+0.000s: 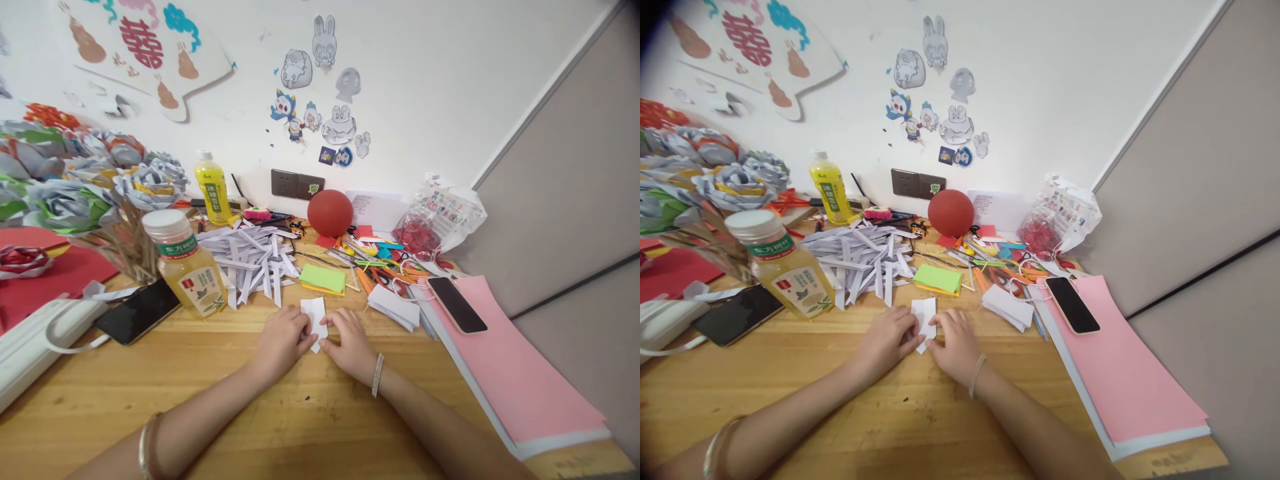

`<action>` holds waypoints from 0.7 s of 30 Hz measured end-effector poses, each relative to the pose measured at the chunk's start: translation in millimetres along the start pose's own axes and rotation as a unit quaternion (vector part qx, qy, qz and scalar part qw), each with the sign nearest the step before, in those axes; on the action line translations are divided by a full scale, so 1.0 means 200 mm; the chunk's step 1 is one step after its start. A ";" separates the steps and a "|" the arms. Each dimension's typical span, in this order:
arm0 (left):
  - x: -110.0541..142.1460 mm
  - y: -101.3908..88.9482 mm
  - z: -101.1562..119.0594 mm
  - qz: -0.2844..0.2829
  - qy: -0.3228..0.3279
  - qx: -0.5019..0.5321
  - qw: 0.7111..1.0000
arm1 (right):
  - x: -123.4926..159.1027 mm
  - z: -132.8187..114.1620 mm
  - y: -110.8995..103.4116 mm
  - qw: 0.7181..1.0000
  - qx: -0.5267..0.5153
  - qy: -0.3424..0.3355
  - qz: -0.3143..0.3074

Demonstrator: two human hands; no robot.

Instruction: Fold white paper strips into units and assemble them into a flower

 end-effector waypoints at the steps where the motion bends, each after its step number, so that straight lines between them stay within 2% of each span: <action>1: 0.00 0.00 0.00 0.002 0.000 -0.001 1.000 | 0.00 0.01 0.00 1.000 -0.005 0.002 0.008; 7: 0.00 0.00 0.00 0.005 0.003 -0.008 1.000 | -0.01 0.01 -0.01 0.999 -0.009 0.009 0.048; 14: 0.00 -0.01 0.00 -0.002 -0.008 -0.017 1.000 | 0.01 -0.03 0.01 0.999 0.041 0.020 -0.001; 18: 0.01 -0.08 -0.05 0.067 -0.005 -0.088 0.994 | 0.01 -0.03 0.01 0.999 0.040 0.024 -0.014; 21: 0.01 -0.11 -0.07 0.104 0.057 -0.108 0.987 | -0.01 -0.02 0.00 0.999 0.022 0.010 -0.028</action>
Point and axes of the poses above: each hand's wrist, its own x-axis away from the middle knuckle, its own y-axis out of the palm, z = x × y, the point moved 6 cm from there along -x, towards the middle knuckle, and after that the axes turned 8 degrees about -y, right-handed, at the moved point
